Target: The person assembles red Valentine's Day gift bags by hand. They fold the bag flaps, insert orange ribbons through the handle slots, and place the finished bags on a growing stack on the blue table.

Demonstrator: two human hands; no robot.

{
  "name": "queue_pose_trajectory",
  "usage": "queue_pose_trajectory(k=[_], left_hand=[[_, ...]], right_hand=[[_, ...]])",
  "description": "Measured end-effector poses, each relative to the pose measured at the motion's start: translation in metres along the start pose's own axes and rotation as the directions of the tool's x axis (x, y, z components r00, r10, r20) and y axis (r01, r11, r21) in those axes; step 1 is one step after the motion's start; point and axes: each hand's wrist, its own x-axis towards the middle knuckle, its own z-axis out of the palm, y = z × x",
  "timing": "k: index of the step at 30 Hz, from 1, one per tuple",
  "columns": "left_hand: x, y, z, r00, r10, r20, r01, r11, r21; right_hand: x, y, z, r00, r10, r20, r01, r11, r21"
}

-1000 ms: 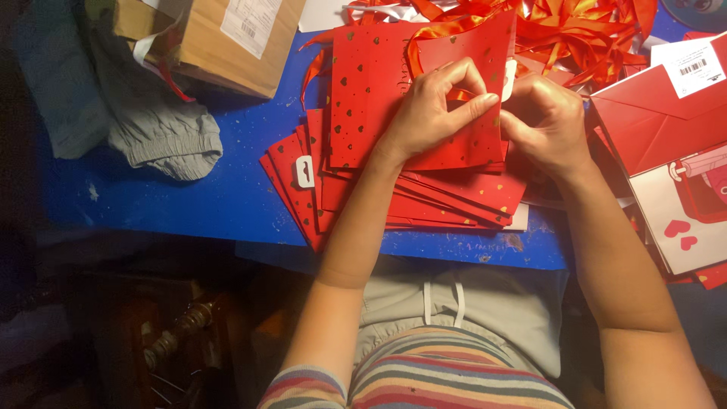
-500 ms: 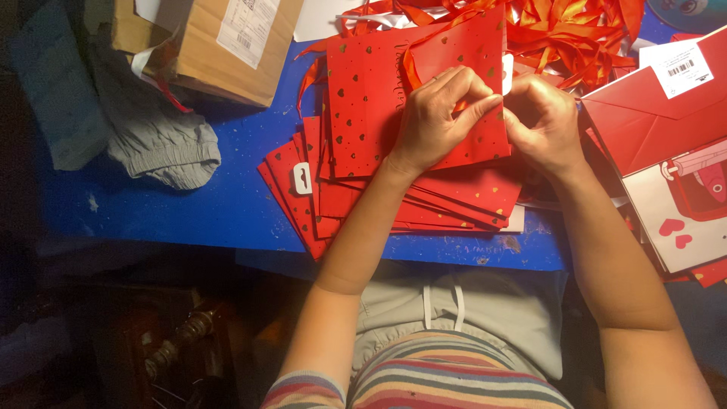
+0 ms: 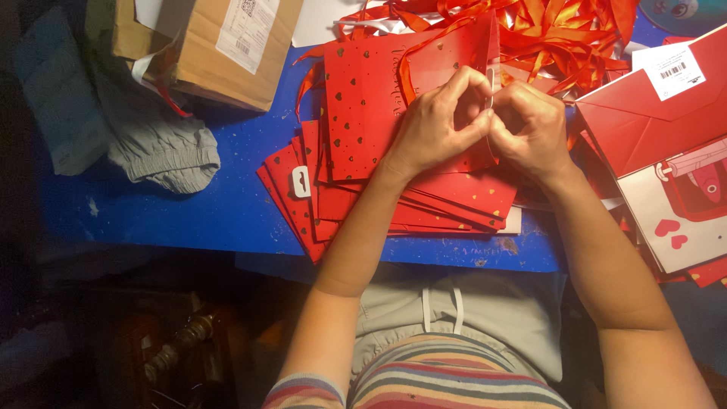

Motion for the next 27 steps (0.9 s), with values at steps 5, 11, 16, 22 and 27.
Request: queue_pose_trajectory(k=[5,11,16,22,27], left_hand=[[-0.001,-0.003,0.003,0.999,-0.040,-0.029,0.040,0.999,0.015],[-0.002,-0.008,0.003,0.998,0.003,-0.068,0.001,0.999,0.053],[0.000,-0.009,0.001,0.997,-0.035,-0.071,0.033,0.999,-0.039],[-0.001,-0.005,0.000,0.997,-0.053,-0.055,0.053,0.999,-0.002],[-0.001,-0.005,-0.001,0.996,-0.076,-0.044,0.076,0.997,-0.002]], right_hand=[[0.003,-0.007,0.000,1.000,-0.021,-0.010,0.021,1.000,-0.021],[-0.001,-0.003,0.003,0.997,-0.031,-0.065,0.025,0.996,-0.087],[-0.001,0.002,0.005,0.990,-0.064,-0.122,0.051,0.993,-0.106],[-0.002,0.006,0.000,0.990,-0.015,-0.137,0.012,1.000,-0.026],[0.001,0.002,-0.003,0.997,0.077,-0.030,-0.074,0.995,0.072]])
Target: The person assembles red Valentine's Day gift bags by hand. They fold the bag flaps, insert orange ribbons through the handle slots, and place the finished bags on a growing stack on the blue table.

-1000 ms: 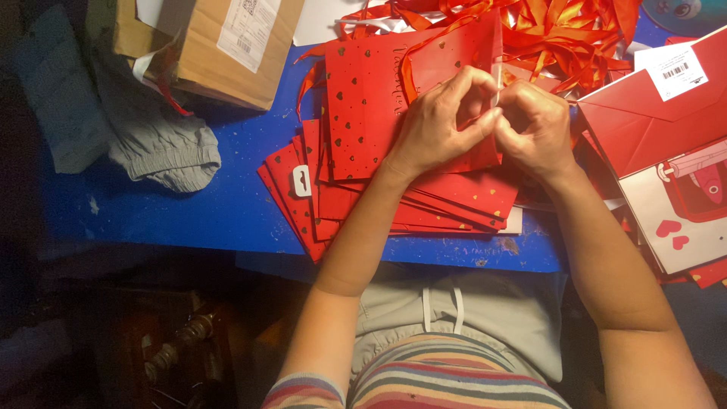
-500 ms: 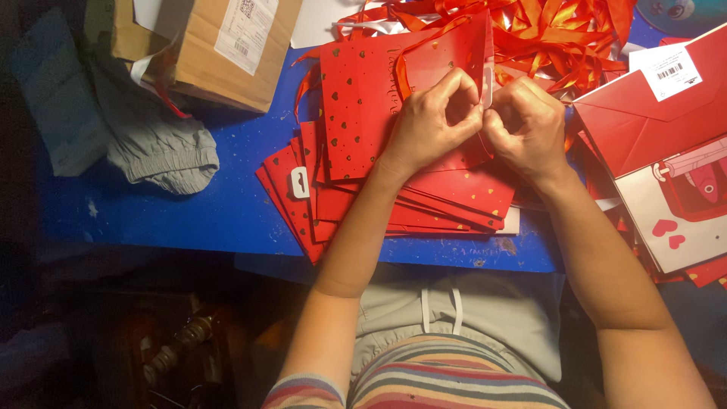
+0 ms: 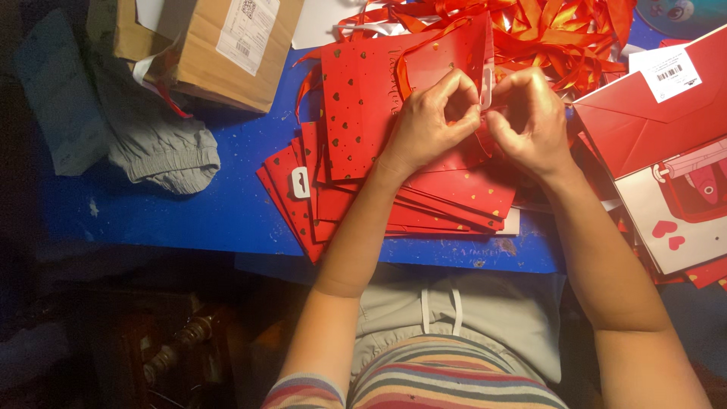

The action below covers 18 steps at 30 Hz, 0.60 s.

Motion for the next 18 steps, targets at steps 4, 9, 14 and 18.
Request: queue_pose_trajectory(k=[4,9,14,18], left_hand=[[0.0006,-0.0013,-0.0010,1.000,0.016,0.011,-0.016,0.998,-0.054],[0.0001,-0.0030,0.0001,1.000,-0.017,0.023,0.018,0.998,-0.065],[0.0003,-0.0055,0.0022,1.000,-0.008,0.023,0.010,0.998,-0.062],[0.0010,-0.0072,0.0024,1.000,0.013,0.024,-0.011,0.997,-0.081]], right_hand=[[0.0028,-0.0046,0.0003,0.994,-0.052,0.092,0.060,0.995,-0.084],[0.0021,-0.0017,0.0007,0.993,-0.063,0.097,0.076,0.988,-0.133],[-0.0002,0.0039,0.0018,0.997,-0.007,0.080,0.019,0.989,-0.149],[0.0013,0.0042,0.0021,0.996,-0.042,0.075,0.051,0.991,-0.124]])
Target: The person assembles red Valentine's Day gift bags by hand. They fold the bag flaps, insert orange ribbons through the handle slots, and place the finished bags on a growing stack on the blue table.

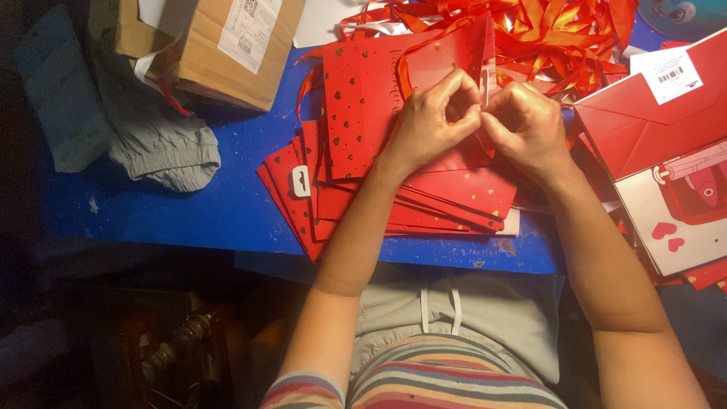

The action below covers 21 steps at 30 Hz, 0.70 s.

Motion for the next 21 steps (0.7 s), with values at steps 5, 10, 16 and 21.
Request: queue_pose_trajectory(k=[5,10,16,21], left_hand=[[-0.003,-0.004,0.000,0.999,-0.028,0.027,0.029,0.999,-0.029],[-0.007,-0.010,-0.001,1.000,-0.002,0.021,0.002,1.000,-0.006],[-0.007,-0.009,-0.003,1.000,0.010,0.016,-0.009,1.000,-0.023],[-0.007,-0.008,-0.005,0.999,0.033,0.003,-0.033,0.999,0.018]], right_hand=[[-0.004,0.000,0.008,0.997,0.077,-0.018,-0.074,0.991,0.115],[-0.006,0.013,0.010,1.000,-0.004,0.015,0.003,0.998,0.068],[-0.007,0.012,0.009,0.994,0.113,-0.011,-0.112,0.990,0.087],[0.000,0.005,0.002,0.994,-0.102,0.028,0.102,0.995,0.013]])
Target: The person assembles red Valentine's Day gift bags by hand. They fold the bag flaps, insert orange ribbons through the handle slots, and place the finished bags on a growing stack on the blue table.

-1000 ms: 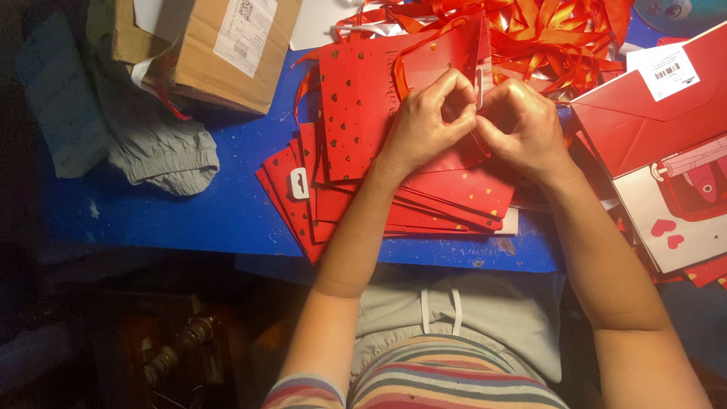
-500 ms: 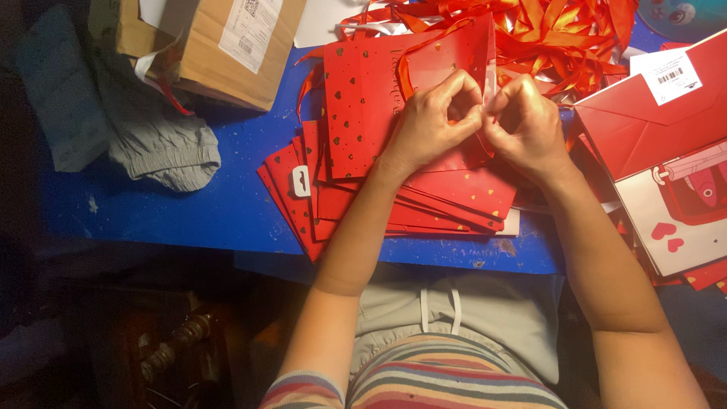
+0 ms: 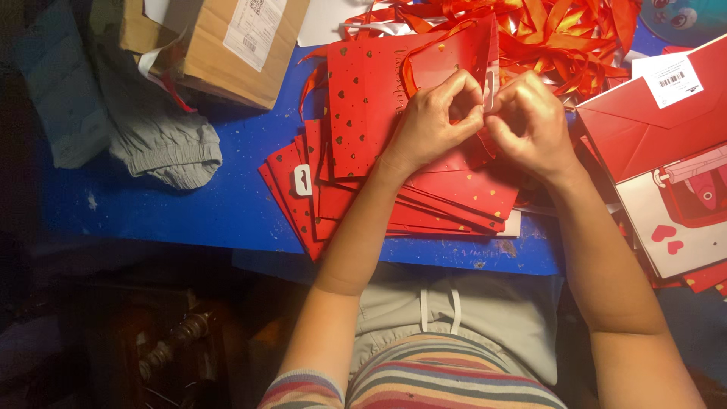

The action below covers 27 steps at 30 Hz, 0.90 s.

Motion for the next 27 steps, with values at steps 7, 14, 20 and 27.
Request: queue_pose_trajectory(k=[7,14,20,27], left_hand=[[0.005,0.005,0.003,1.000,-0.010,0.010,0.011,0.999,-0.047],[0.009,0.006,0.006,0.999,-0.027,0.025,0.027,1.000,-0.003],[0.009,0.008,0.004,1.000,0.003,0.013,-0.004,1.000,0.013],[0.007,0.010,0.002,1.000,-0.019,0.006,0.019,1.000,0.003]], right_hand=[[0.009,-0.015,-0.008,0.999,-0.023,0.032,0.025,0.997,-0.072],[0.007,-0.017,-0.012,0.993,0.103,0.053,-0.099,0.992,-0.074],[0.004,-0.010,-0.009,0.993,0.107,-0.053,-0.109,0.993,-0.036],[0.006,-0.005,-0.009,1.000,-0.020,0.007,0.020,0.999,-0.027]])
